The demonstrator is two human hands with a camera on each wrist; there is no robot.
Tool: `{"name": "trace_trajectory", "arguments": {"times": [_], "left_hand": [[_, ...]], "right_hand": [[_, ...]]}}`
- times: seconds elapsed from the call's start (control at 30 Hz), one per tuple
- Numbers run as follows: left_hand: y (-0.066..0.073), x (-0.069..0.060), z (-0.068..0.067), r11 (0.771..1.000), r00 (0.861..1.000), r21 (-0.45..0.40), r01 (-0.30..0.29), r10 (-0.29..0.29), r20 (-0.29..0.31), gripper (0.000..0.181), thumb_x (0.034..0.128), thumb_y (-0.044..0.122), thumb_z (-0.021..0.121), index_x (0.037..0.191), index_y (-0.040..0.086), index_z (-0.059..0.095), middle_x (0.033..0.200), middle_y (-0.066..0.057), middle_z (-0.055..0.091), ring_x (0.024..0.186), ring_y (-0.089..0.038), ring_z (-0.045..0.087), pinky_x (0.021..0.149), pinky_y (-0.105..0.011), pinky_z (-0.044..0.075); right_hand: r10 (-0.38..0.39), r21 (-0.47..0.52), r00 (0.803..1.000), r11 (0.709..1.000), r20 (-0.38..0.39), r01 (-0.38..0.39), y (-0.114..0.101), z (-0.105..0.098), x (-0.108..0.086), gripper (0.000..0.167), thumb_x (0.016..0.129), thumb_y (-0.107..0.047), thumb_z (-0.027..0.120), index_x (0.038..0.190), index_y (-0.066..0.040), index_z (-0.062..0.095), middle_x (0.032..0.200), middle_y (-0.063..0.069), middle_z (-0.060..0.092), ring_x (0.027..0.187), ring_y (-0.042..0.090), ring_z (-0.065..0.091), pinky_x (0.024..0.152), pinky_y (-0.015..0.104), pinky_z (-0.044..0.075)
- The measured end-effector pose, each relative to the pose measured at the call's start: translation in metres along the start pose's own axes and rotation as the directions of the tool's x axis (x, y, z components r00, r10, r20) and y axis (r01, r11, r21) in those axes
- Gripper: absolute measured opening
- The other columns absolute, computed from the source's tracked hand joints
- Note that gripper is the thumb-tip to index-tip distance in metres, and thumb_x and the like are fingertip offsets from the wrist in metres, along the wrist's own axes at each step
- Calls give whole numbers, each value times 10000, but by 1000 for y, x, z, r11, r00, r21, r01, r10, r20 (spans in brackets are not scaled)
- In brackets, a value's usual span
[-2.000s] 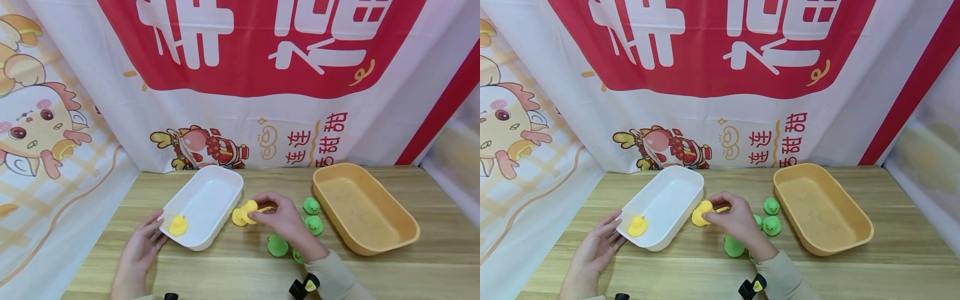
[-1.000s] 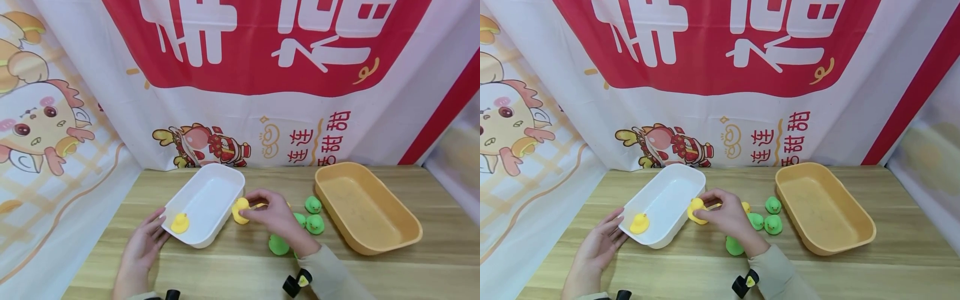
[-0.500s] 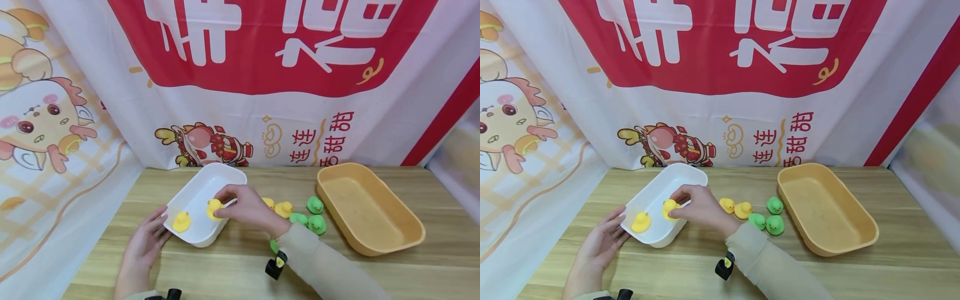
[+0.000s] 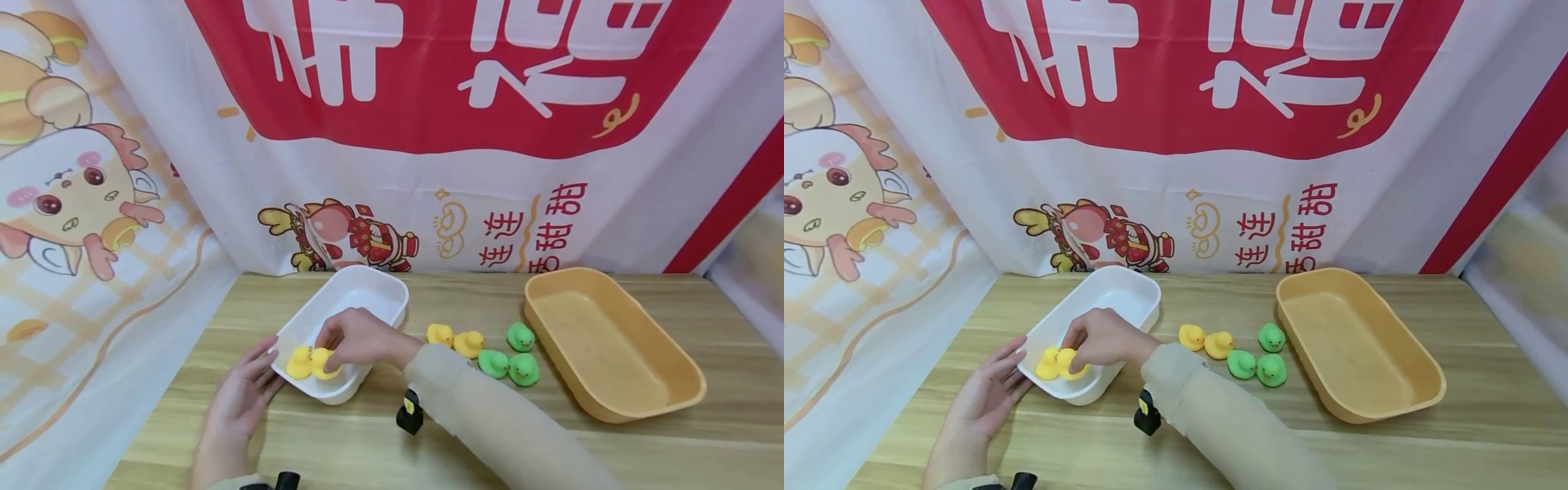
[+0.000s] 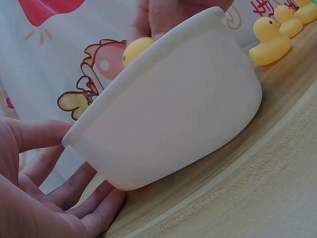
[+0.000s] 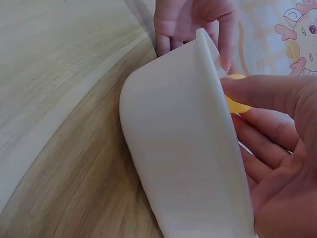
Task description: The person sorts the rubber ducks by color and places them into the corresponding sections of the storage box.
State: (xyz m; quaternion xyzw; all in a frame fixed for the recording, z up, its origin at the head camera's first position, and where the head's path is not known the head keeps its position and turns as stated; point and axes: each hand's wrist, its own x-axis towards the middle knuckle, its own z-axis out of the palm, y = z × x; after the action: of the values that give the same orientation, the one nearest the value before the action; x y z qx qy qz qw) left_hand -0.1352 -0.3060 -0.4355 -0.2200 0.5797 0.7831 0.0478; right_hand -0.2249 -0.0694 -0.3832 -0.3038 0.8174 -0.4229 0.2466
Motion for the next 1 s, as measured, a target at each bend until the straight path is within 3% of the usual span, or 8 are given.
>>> {"name": "trace_trajectory", "arguments": {"times": [0.13, 0.33, 0.6, 0.83, 1.0], "left_hand": [[-1, -1, 0, 1000, 1000, -1, -19, 19, 16, 244, 1087, 175, 617, 1188, 375, 713, 1289, 131, 637, 1187, -16, 662, 1055, -250, 553], [-3, -2, 1, 1000, 1000, -4, -16, 16, 0, 257, 1088, 175, 613, 1236, 364, 706, 1439, 56, 566, 1205, -22, 645, 1057, -249, 547], [-1, -1, 1, 1000, 1000, 3, -19, 19, 0, 289, 1095, 174, 599, 1299, 356, 692, 1662, -66, 394, 1380, -130, 526, 1091, -271, 527], [-1, -2, 2, 1000, 1000, -9, -15, 15, 6, 281, 1106, 178, 581, 1270, 376, 695, 1682, -54, 359, 1513, -200, 424, 1212, -338, 456], [0, -2, 2, 1000, 1000, -15, -14, 14, 9, 290, 1107, 174, 572, 1303, 359, 681, 1667, -33, 368, 1531, -198, 406, 1220, -335, 448]], "right_hand": [[28, -60, 996, 998, 83, -23, -2, 5, 12, 217, 821, -94, 909, 986, -182, 799, 974, -94, 756, 927, 66, 653, 864, 199, 547], [56, -107, 985, 993, 163, -39, -1, 11, 21, 224, 818, -60, 893, 973, -193, 801, 989, -85, 735, 950, 91, 634, 860, 205, 547], [55, -139, 984, 990, 170, -31, 1, 16, 28, 242, 806, -51, 898, 982, -189, 806, 979, -81, 730, 937, 87, 620, 858, 199, 529], [8, -168, 989, 986, 150, 18, 6, 21, 32, 259, 785, -34, 906, 969, -185, 803, 946, -92, 725, 892, 58, 616, 817, 171, 517], [-19, -165, 989, 985, 148, 44, 8, 21, 35, 271, 772, -18, 905, 972, -171, 806, 931, -97, 736, 869, 41, 628, 808, 161, 523]]}}
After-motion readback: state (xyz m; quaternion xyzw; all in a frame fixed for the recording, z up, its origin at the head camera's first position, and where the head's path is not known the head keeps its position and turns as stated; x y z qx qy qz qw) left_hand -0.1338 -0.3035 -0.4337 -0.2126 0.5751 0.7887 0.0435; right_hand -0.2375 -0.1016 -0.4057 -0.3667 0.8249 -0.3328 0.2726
